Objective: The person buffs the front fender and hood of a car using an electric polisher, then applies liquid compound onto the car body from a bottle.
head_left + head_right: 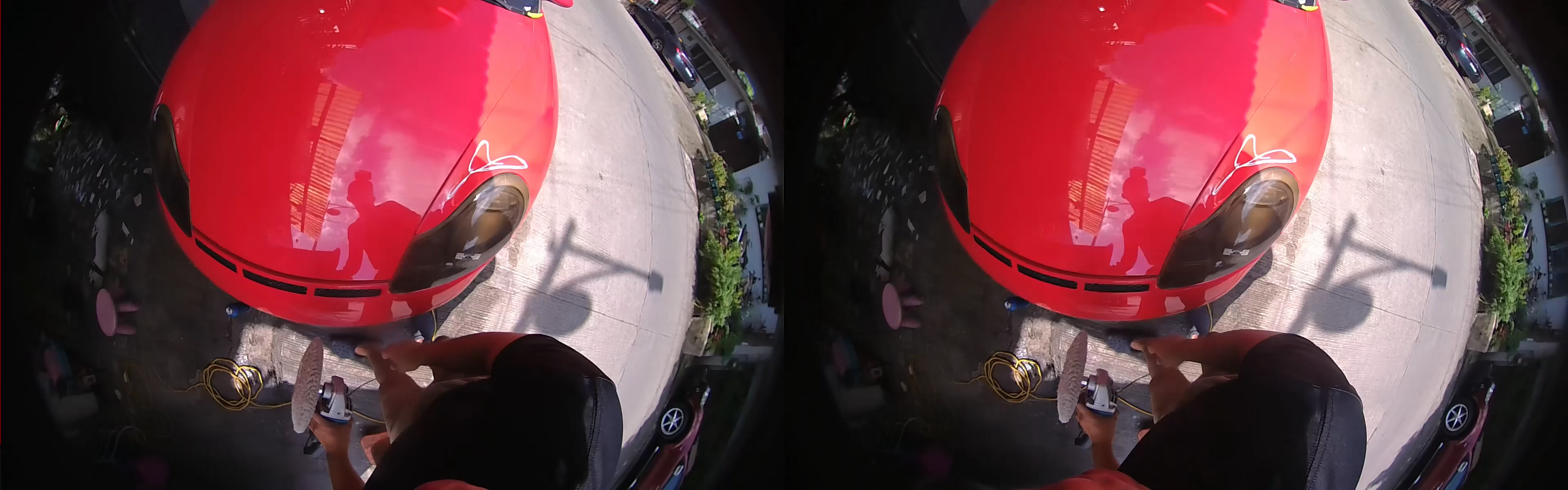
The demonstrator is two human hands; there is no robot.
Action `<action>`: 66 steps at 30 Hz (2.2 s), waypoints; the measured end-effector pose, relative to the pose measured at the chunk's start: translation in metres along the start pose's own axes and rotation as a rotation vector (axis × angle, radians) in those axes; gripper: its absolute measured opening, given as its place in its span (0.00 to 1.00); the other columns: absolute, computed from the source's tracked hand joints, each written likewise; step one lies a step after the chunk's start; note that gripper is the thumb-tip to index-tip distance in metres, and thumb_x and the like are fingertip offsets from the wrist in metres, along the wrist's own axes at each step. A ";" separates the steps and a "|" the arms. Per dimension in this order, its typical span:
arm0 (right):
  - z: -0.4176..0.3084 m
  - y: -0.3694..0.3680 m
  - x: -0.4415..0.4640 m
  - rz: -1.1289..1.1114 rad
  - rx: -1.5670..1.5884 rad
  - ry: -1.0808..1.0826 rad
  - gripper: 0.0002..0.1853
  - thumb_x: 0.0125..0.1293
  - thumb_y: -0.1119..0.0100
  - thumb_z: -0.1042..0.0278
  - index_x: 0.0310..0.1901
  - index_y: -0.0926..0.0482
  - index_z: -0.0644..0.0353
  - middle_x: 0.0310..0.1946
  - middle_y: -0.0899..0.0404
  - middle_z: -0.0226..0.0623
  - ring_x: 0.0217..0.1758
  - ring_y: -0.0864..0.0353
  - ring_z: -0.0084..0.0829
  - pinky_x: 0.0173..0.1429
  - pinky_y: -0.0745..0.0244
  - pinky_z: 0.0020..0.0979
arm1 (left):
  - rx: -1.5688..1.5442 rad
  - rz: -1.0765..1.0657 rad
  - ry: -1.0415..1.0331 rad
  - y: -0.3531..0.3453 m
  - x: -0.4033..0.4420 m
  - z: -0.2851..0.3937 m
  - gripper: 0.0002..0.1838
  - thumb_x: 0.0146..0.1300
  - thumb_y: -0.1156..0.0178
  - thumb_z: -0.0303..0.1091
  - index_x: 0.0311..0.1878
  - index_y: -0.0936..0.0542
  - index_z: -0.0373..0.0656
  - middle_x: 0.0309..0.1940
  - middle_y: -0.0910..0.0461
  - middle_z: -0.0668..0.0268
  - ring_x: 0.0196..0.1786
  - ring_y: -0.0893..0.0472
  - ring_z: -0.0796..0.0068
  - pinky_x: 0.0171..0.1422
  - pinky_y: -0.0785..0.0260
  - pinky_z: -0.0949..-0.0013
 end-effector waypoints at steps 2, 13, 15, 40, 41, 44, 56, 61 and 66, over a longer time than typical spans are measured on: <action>-0.034 -0.006 0.017 0.013 0.002 0.060 0.23 0.70 0.31 0.57 0.62 0.16 0.56 0.50 0.11 0.58 0.59 0.11 0.58 0.60 0.17 0.53 | 0.059 0.031 -0.089 0.017 0.020 -0.021 0.58 0.29 0.11 0.30 0.70 0.31 0.39 0.64 0.19 0.43 0.69 0.22 0.30 0.75 0.33 0.35; 0.185 0.011 -0.193 0.326 0.038 -0.157 0.25 0.63 0.29 0.51 0.58 0.14 0.56 0.53 0.10 0.51 0.60 0.11 0.56 0.63 0.16 0.55 | -0.045 -0.552 -0.372 -0.130 0.043 0.309 0.62 0.38 0.09 0.41 0.77 0.34 0.39 0.69 0.21 0.46 0.71 0.21 0.42 0.78 0.31 0.41; 0.201 0.014 -0.222 0.362 0.079 -0.222 0.26 0.62 0.28 0.50 0.58 0.13 0.57 0.54 0.10 0.50 0.61 0.11 0.55 0.64 0.16 0.54 | -0.132 -0.615 -0.390 -0.132 0.029 0.360 0.61 0.40 0.08 0.40 0.77 0.33 0.41 0.70 0.21 0.49 0.70 0.19 0.50 0.76 0.27 0.48; -0.028 0.117 -0.166 0.919 1.149 -0.074 0.20 0.61 0.19 0.62 0.49 0.12 0.66 0.32 0.10 0.39 0.34 0.09 0.30 0.42 0.16 0.36 | -1.084 -0.532 0.099 -0.093 0.258 0.350 0.34 0.66 0.19 0.35 0.68 0.28 0.37 0.58 0.16 0.56 0.56 0.14 0.67 0.64 0.19 0.62; -0.023 0.122 -0.158 1.003 1.127 -0.053 0.19 0.61 0.19 0.60 0.47 0.12 0.66 0.30 0.10 0.39 0.33 0.08 0.29 0.41 0.16 0.37 | -1.066 -0.546 0.084 -0.096 0.271 0.356 0.33 0.66 0.20 0.36 0.68 0.27 0.37 0.57 0.16 0.57 0.55 0.14 0.67 0.63 0.19 0.62; -0.011 0.157 -0.162 1.101 1.283 -0.049 0.18 0.60 0.19 0.60 0.44 0.11 0.66 0.27 0.11 0.39 0.28 0.10 0.29 0.37 0.17 0.36 | -1.026 -0.607 0.027 -0.109 0.298 0.408 0.35 0.66 0.19 0.40 0.68 0.27 0.37 0.56 0.16 0.56 0.54 0.14 0.67 0.60 0.18 0.61; 0.062 0.172 -0.161 1.105 1.196 -0.189 0.21 0.56 0.19 0.56 0.41 0.10 0.67 0.29 0.10 0.49 0.34 0.05 0.42 0.43 0.13 0.42 | -0.899 -0.652 0.126 -0.194 0.317 0.411 0.37 0.63 0.19 0.38 0.69 0.29 0.35 0.55 0.16 0.53 0.50 0.13 0.64 0.56 0.16 0.59; 0.074 0.166 -0.150 1.113 1.290 -0.249 0.25 0.53 0.19 0.51 0.45 0.09 0.65 0.35 0.08 0.55 0.44 0.05 0.52 0.52 0.12 0.48 | -0.815 -0.692 0.048 -0.217 0.321 0.413 0.37 0.64 0.20 0.36 0.70 0.29 0.36 0.57 0.16 0.54 0.55 0.14 0.63 0.62 0.18 0.58; 0.105 0.162 -0.142 1.143 1.139 -0.355 0.28 0.52 0.17 0.49 0.46 0.09 0.65 0.36 0.08 0.56 0.46 0.05 0.53 0.52 0.12 0.49 | -0.930 -0.715 0.120 -0.227 0.322 0.394 0.35 0.67 0.23 0.32 0.72 0.29 0.39 0.58 0.16 0.58 0.58 0.15 0.65 0.65 0.19 0.59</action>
Point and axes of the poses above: each hand's wrist, its own x-axis towards the middle knuckle, its own y-axis out of the back of the hand, z = x × y, the point moved 9 cm from there along x, towards the middle knuckle
